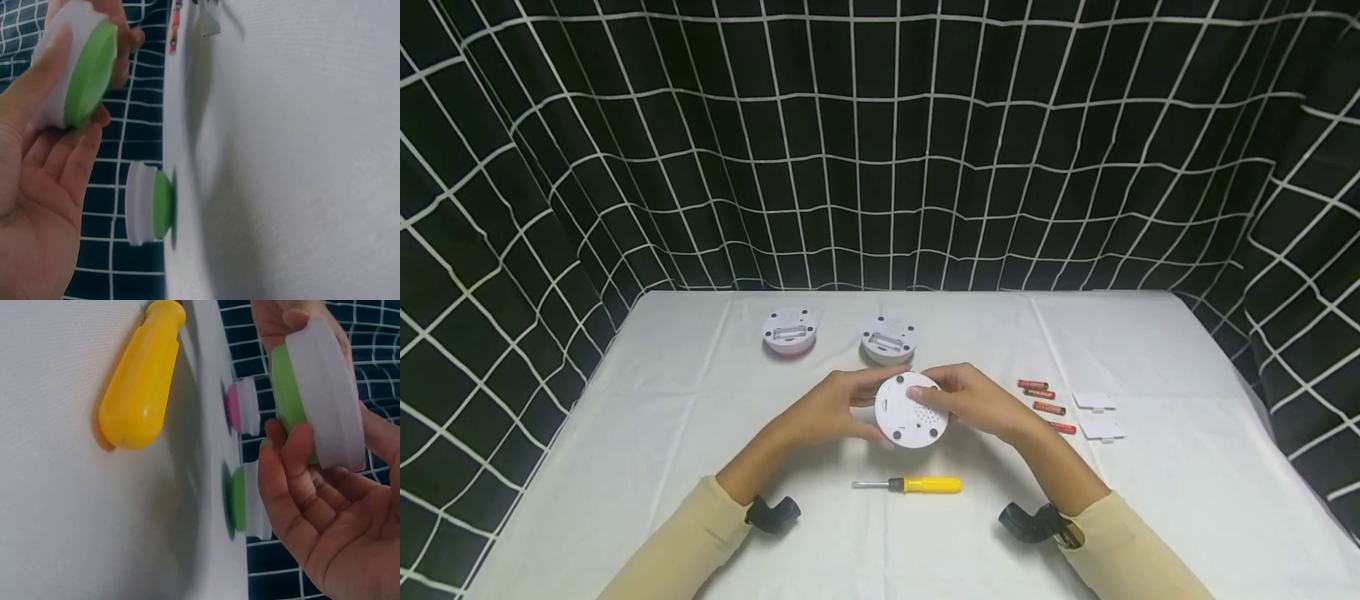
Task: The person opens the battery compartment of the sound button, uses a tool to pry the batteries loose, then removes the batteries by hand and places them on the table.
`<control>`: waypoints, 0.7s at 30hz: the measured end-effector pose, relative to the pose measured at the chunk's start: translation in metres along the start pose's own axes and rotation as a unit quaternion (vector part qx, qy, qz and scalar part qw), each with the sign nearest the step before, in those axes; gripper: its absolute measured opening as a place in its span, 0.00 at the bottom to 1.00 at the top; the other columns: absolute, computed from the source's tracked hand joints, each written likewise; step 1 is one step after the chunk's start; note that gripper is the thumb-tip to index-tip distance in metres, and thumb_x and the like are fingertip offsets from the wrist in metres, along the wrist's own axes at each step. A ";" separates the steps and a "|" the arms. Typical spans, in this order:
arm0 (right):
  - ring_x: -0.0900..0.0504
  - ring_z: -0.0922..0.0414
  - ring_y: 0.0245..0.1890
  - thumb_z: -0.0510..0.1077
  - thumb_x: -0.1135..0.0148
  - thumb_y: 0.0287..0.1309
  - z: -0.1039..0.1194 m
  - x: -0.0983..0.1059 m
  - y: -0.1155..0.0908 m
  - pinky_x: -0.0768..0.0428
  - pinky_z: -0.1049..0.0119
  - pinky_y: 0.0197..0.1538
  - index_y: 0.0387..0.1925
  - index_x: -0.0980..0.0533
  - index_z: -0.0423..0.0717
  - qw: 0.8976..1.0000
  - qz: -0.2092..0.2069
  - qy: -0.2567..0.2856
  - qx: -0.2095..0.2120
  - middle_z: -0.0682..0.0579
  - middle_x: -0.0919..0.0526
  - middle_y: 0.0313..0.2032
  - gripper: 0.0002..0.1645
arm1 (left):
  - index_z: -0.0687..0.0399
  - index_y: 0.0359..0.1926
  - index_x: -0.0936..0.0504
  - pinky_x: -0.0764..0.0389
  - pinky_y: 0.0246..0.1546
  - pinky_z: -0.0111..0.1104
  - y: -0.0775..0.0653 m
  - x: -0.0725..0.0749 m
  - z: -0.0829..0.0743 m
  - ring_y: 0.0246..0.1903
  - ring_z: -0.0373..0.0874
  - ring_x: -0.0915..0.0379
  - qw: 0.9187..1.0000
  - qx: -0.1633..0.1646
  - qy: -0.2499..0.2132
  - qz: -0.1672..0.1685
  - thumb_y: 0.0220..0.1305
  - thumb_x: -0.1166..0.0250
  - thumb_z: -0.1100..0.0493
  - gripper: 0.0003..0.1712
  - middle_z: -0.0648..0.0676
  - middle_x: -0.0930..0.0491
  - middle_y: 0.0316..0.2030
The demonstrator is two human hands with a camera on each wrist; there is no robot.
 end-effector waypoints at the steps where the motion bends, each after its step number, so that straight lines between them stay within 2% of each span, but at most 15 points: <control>1: 0.18 0.58 0.31 0.48 0.35 0.68 -0.001 0.000 0.000 0.16 0.64 0.36 0.56 0.20 0.36 1.000 -0.001 -0.003 -0.001 0.51 0.14 0.31 0.23 | 0.52 0.75 0.34 0.25 0.66 0.36 0.000 0.000 0.000 0.65 0.41 0.28 1.000 0.000 0.000 -0.006 0.49 0.19 0.66 0.52 0.48 0.31 0.71; 4: 0.18 0.56 0.33 0.45 0.30 0.63 -0.004 0.000 0.000 0.15 0.61 0.37 0.58 0.22 0.37 1.000 -0.002 -0.006 0.000 0.50 0.14 0.34 0.25 | 0.53 0.75 0.33 0.25 0.66 0.39 0.000 -0.001 0.002 0.65 0.44 0.27 1.000 -0.001 -0.010 -0.024 0.48 0.19 0.68 0.53 0.51 0.30 0.71; 8: 0.18 0.54 0.33 0.43 0.28 0.60 -0.007 -0.001 0.001 0.14 0.59 0.34 0.60 0.24 0.37 1.000 -0.001 0.010 0.006 0.48 0.15 0.38 0.28 | 0.55 0.74 0.32 0.25 0.65 0.37 0.001 -0.003 0.005 0.64 0.45 0.27 0.999 0.005 -0.002 -0.040 0.46 0.18 0.66 0.54 0.52 0.29 0.70; 13: 0.14 0.46 0.33 0.42 0.33 0.66 -0.010 -0.001 0.000 0.11 0.48 0.35 0.61 0.26 0.35 0.998 0.011 0.053 0.009 0.45 0.16 0.39 0.26 | 0.57 0.74 0.34 0.25 0.65 0.33 0.002 -0.006 0.008 0.66 0.46 0.28 0.999 0.010 -0.006 -0.044 0.46 0.18 0.66 0.54 0.54 0.30 0.71; 16: 0.14 0.41 0.31 0.42 0.36 0.68 -0.011 -0.001 -0.001 0.11 0.46 0.34 0.62 0.26 0.33 0.998 0.017 0.067 0.008 0.44 0.16 0.38 0.25 | 0.57 0.75 0.35 0.25 0.65 0.33 0.001 -0.007 0.010 0.67 0.47 0.29 0.999 0.012 -0.019 -0.041 0.47 0.18 0.66 0.54 0.56 0.32 0.72; 18: 0.14 0.42 0.29 0.41 0.36 0.68 -0.011 0.000 -0.001 0.11 0.47 0.33 0.61 0.26 0.33 0.998 0.015 0.065 0.007 0.45 0.16 0.36 0.24 | 0.57 0.75 0.35 0.25 0.65 0.33 0.001 -0.007 0.011 0.67 0.48 0.30 0.999 0.016 -0.024 -0.040 0.47 0.18 0.66 0.54 0.56 0.32 0.72; 21: 0.16 0.49 0.26 0.40 0.34 0.66 -0.011 0.001 -0.001 0.11 0.51 0.30 0.59 0.26 0.31 0.998 0.008 0.058 -0.002 0.46 0.14 0.34 0.24 | 0.55 0.75 0.35 0.25 0.65 0.34 0.000 -0.008 0.011 0.66 0.47 0.29 0.999 0.030 -0.022 -0.036 0.47 0.18 0.65 0.54 0.54 0.31 0.72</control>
Point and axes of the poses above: each hand's wrist, its own y-axis towards the middle knuckle, its own x-axis out of the back of the hand, z = x × y, the point moved 1 cm from there along y, towards the middle knuckle
